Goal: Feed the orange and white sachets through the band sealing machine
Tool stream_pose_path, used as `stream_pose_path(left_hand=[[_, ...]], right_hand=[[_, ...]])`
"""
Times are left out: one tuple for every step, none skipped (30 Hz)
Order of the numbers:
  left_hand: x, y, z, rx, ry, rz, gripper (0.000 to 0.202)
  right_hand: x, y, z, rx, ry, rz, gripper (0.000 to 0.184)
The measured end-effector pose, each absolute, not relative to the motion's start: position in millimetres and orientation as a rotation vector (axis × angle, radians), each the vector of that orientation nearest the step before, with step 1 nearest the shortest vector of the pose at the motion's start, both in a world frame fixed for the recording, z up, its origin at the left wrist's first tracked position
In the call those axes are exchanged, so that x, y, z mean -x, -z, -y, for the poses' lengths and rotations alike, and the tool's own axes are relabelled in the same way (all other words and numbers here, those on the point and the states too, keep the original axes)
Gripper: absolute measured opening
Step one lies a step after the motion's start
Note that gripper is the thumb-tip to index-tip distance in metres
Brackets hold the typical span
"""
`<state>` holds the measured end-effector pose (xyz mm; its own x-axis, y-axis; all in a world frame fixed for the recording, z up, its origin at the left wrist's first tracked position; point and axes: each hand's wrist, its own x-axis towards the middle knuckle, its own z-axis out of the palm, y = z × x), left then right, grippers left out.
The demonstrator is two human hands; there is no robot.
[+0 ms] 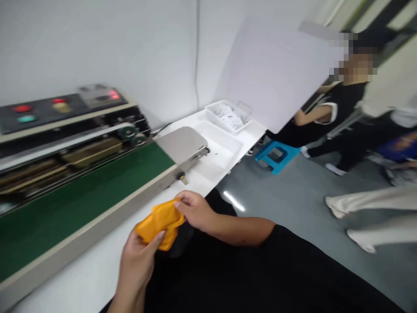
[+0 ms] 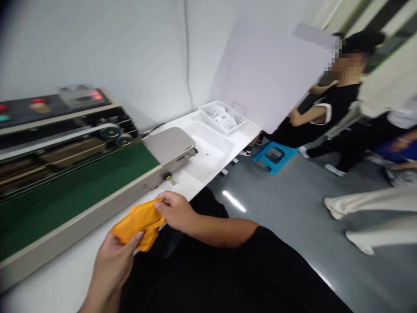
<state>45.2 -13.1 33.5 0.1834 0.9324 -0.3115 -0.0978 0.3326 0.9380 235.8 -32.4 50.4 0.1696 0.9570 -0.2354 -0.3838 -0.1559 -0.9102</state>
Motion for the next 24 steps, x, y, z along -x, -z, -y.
stream_pose_path(left_hand=[[-46, -33, 10, -0.956, -0.888, -1.12, 0.074], [-47, -33, 8, -0.963, -0.875, -1.104, 0.073], [-48, -33, 6, -0.965, -0.86, -1.096, 0.073], [-49, -33, 5, -0.959, -0.861, -1.102, 0.073], [-50, -34, 5, -0.95, -0.863, -1.11, 0.073], [-52, -34, 6, -0.936, -0.874, -1.123, 0.074], [-53, -35, 8, -0.927, -0.88, -1.131, 0.074], [-53, -36, 10, -0.922, -0.885, -1.127, 0.075], [-54, -36, 12, -0.92, -0.901, -1.123, 0.075], [-54, -36, 14, -0.926, -0.908, -1.113, 0.075], [-54, -35, 15, -0.936, -0.907, -1.092, 0.073], [-53, -34, 15, -0.94, -0.909, -1.073, 0.072], [-52, -33, 15, -0.942, -0.903, -1.054, 0.07], [-50, -32, 14, -0.938, -0.909, -1.043, 0.068], [-49, -31, 14, -0.926, -0.914, -1.032, 0.067], [-47, -30, 13, -0.91, -0.909, -1.018, 0.067], [-46, -30, 13, -0.897, -0.913, -1.008, 0.066], [-45, -29, 13, -0.886, -0.913, -1.001, 0.066], [-43, -29, 13, -0.877, -0.915, -0.995, 0.066], [-42, -29, 13, -0.87, -0.918, -0.991, 0.066], [-41, -29, 13, -0.866, -0.922, -0.986, 0.066], [-40, -29, 13, -0.863, -0.924, -0.978, 0.066], [-39, -28, 12, -0.864, -0.927, -0.97, 0.065], [-38, -28, 12, -0.866, -0.93, -0.964, 0.065]], right_hand=[[-237, -50, 30, 1.157, -1.347, 0.678, 0.035], [-238, -48, 29, 1.158, -1.343, 0.682, 0.034], [-239, -47, 28, 1.165, -1.332, 0.686, 0.033], [-240, -46, 28, 1.175, -1.316, 0.691, 0.032], [-241, -45, 29, 1.182, -1.294, 0.691, 0.032], [-241, -44, 31, 1.185, -1.273, 0.685, 0.031], [-241, -44, 34, 1.18, -1.255, 0.671, 0.032], [-241, -45, 36, 1.173, -1.236, 0.65, 0.033], [-242, -46, 38, 1.158, -1.224, 0.621, 0.034], [-243, -48, 39, 1.155, -1.202, 0.575, 0.036], [-245, -49, 38, 1.163, -1.18, 0.529, 0.037], [-247, -51, 37, 1.166, -1.173, 0.488, 0.039], [-251, -52, 34, 1.163, -1.176, 0.45, 0.04], [-255, -53, 31, 1.155, -1.179, 0.427, 0.042], [-259, -55, 27, 1.139, -1.178, 0.41, 0.044], [-263, -57, 23, 1.128, -1.183, 0.398, 0.049], [-267, -59, 20, 1.116, -1.191, 0.391, 0.054], [-271, -62, 17, 1.109, -1.198, 0.389, 0.06], [-274, -66, 15, 1.105, -1.205, 0.396, 0.064], [-277, -69, 12, 1.105, -1.209, 0.411, 0.066], [-280, -73, 10, 1.107, -1.207, 0.433, 0.067], [-283, -77, 7, 1.112, -1.2, 0.461, 0.066], [-285, -80, 5, 1.118, -1.191, 0.492, 0.063], [-287, -83, 2, 1.125, -1.18, 0.52, 0.06]])
